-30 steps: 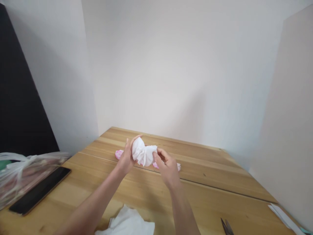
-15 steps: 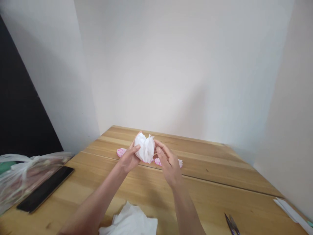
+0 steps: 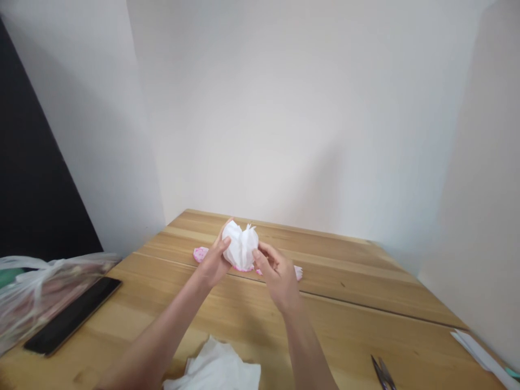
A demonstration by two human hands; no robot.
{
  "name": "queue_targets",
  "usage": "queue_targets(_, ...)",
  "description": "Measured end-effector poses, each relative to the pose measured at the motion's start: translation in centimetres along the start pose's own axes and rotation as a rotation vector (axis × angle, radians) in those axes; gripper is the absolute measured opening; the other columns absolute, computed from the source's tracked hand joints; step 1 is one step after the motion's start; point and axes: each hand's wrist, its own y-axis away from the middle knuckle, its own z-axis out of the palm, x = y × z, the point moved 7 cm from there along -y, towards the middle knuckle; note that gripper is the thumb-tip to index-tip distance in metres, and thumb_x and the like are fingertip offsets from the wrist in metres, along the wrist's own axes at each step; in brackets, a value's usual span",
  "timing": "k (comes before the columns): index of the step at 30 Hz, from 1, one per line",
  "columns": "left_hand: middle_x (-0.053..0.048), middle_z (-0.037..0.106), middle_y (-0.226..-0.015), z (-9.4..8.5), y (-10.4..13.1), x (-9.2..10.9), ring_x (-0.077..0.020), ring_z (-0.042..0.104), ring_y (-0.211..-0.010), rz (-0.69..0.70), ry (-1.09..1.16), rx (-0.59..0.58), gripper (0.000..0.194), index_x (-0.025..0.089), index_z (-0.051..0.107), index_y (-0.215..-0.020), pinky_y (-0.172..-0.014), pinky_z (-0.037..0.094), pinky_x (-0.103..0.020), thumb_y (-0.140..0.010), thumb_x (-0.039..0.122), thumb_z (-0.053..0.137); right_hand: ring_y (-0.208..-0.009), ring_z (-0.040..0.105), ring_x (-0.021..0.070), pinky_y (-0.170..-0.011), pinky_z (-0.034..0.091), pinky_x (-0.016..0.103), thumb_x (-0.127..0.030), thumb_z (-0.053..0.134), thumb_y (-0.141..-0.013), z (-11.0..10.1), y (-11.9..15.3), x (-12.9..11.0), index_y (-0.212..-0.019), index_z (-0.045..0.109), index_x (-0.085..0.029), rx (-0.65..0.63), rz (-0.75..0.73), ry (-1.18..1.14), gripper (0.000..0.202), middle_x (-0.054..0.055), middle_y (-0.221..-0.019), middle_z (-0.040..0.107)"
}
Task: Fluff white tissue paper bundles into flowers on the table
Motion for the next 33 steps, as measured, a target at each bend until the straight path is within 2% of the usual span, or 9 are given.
queue_targets(6, -0.014, 0.058, -0.124, 1.2, 0.5, -0.6, -0.0259, 0.057, -0.112, -0.047, -0.154, -0.119, 0.107, 0.027, 0.019, -0.146, -0.091, 0.046, -0.035, -0.059, 0.038, 0.081, -0.079, 0.065, 0.0177, -0.066, 0.053, 0.026, -0.043, 0.054, -0.084, 1.3, 0.0, 0.7, -0.110, 0.067, -0.021, -0.039, -0.034, 0.062, 0.036, 0.006, -0.104, 0.069)
queue_targets(10, -0.014, 0.059, -0.122, 1.0, 0.5, -1.0, -0.0242, 0.059, -0.108, -0.081, -0.229, -0.083, 0.109, 0.028, 0.013, -0.147, -0.090, 0.047, -0.036, -0.062, 0.026, 0.080, -0.086, 0.065, 0.0187, -0.070, 0.054, 0.027, -0.040, 0.054, -0.084, 1.4, 0.1, 0.7, -0.109, 0.067, -0.021, -0.034, -0.043, 0.076, 0.034, 0.008, -0.115, 0.065)
queue_targets(17, -0.007, 0.060, -0.120, -0.7, 0.0, -0.1, -0.0172, 0.061, -0.096, -0.013, -0.165, 0.089, 0.079, 0.030, 0.030, -0.142, -0.076, 0.048, -0.024, -0.073, 0.020, 0.067, -0.081, 0.063, 0.0178, -0.069, 0.053, 0.027, -0.039, 0.052, -0.085, 0.5, -0.5, 1.1, -0.107, 0.067, -0.020, 0.002, -0.074, 0.073, 0.033, 0.007, -0.101, 0.067)
queue_targets(22, -0.006, 0.061, -0.117, -0.9, 0.1, -0.3, -0.0185, 0.060, -0.099, -0.003, -0.141, 0.115, 0.071, 0.029, 0.037, -0.138, -0.082, 0.048, -0.027, -0.074, 0.023, 0.066, -0.083, 0.062, 0.0182, -0.069, 0.053, 0.027, -0.042, 0.051, -0.085, -0.2, -1.0, 1.6, -0.109, 0.065, -0.019, 0.039, -0.077, 0.078, 0.036, 0.008, -0.106, 0.065)
queue_targets(24, -0.006, 0.060, -0.118, -0.9, 0.1, -0.4, -0.0190, 0.059, -0.100, 0.006, -0.205, 0.120, 0.069, 0.028, 0.038, -0.138, -0.083, 0.048, -0.028, -0.075, 0.026, 0.065, -0.082, 0.062, 0.0177, -0.067, 0.053, 0.025, -0.043, 0.052, -0.085, 0.0, -0.9, 1.4, -0.109, 0.065, -0.019, 0.016, -0.084, 0.084, 0.037, 0.007, -0.104, 0.065)
queue_targets(27, -0.007, 0.057, -0.121, -0.6, 0.3, -0.1, -0.0202, 0.057, -0.104, 0.069, -0.387, 0.131, 0.071, 0.026, 0.038, -0.137, -0.087, 0.046, -0.028, -0.073, 0.027, 0.069, -0.072, 0.060, 0.0149, -0.062, 0.050, 0.022, -0.044, 0.055, -0.082, 0.4, -0.8, 1.1, -0.099, 0.065, -0.019, -0.011, -0.074, 0.153, 0.032, 0.003, -0.087, 0.065)
queue_targets(29, -0.008, 0.054, -0.125, -0.3, 0.4, 0.1, -0.0222, 0.054, -0.109, 0.123, -0.493, 0.124, 0.075, 0.024, 0.038, -0.138, -0.092, 0.045, -0.030, -0.070, 0.027, 0.071, -0.065, 0.057, 0.0130, -0.057, 0.047, 0.020, -0.044, 0.054, -0.083, 0.3, -0.7, 1.0, -0.089, 0.064, -0.018, 0.021, -0.057, 0.190, 0.029, 0.001, -0.076, 0.062)
queue_targets(33, -0.010, 0.054, -0.125, -0.3, 0.6, -0.1, -0.0247, 0.052, -0.113, 0.153, -0.568, 0.141, 0.073, 0.021, 0.044, -0.133, -0.094, 0.043, -0.032, -0.068, 0.029, 0.074, -0.062, 0.053, 0.0120, -0.054, 0.043, 0.019, -0.047, 0.049, -0.085, 0.0, -0.6, 1.3, -0.074, 0.059, -0.018, 0.105, -0.070, 0.171, 0.033, -0.001, -0.068, 0.056)
